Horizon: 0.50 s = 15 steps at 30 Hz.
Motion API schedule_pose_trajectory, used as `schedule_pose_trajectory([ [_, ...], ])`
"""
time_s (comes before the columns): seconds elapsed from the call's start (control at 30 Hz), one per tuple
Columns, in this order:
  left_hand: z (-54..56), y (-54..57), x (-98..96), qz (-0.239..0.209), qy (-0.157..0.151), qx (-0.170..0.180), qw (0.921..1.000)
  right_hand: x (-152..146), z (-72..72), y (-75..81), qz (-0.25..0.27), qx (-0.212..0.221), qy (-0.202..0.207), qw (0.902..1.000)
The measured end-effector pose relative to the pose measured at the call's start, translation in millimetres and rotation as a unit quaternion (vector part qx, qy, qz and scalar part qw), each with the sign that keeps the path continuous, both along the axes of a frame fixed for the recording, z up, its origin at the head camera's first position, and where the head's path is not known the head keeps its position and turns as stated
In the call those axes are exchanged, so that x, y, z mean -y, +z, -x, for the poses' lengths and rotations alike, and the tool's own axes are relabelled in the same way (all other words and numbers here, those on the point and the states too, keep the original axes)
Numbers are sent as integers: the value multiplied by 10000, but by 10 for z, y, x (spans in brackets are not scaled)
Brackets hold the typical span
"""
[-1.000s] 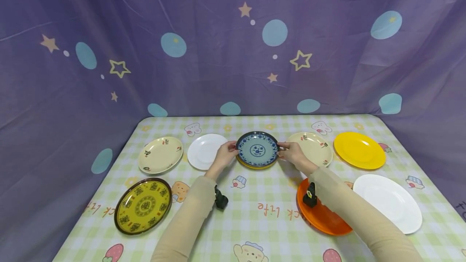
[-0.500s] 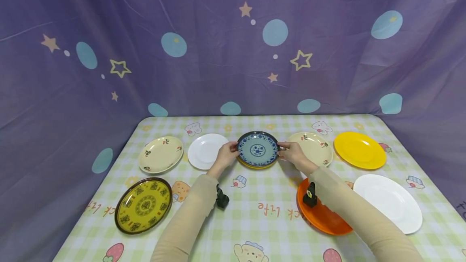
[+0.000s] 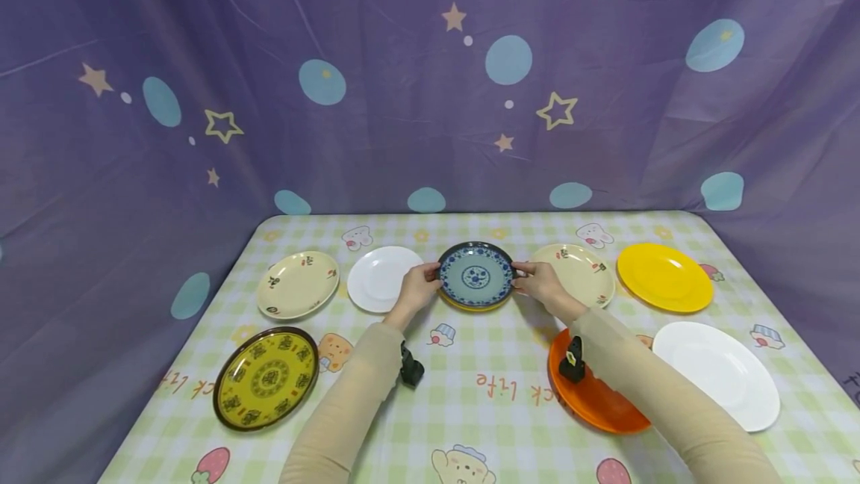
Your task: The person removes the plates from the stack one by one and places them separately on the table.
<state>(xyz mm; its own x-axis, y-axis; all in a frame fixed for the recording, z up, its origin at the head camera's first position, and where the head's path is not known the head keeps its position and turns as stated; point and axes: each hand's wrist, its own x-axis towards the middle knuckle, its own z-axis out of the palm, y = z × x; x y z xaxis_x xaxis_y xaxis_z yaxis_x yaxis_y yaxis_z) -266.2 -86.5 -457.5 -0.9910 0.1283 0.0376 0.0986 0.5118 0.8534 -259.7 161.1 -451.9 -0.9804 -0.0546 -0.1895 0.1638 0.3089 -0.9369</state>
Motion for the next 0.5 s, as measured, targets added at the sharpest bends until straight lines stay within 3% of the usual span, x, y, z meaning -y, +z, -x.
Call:
schedule_pose_trajectory([
  [0.5,-17,37,-10,-330,206,40,9992,12,-3,21,10,15,-66,10000],
])
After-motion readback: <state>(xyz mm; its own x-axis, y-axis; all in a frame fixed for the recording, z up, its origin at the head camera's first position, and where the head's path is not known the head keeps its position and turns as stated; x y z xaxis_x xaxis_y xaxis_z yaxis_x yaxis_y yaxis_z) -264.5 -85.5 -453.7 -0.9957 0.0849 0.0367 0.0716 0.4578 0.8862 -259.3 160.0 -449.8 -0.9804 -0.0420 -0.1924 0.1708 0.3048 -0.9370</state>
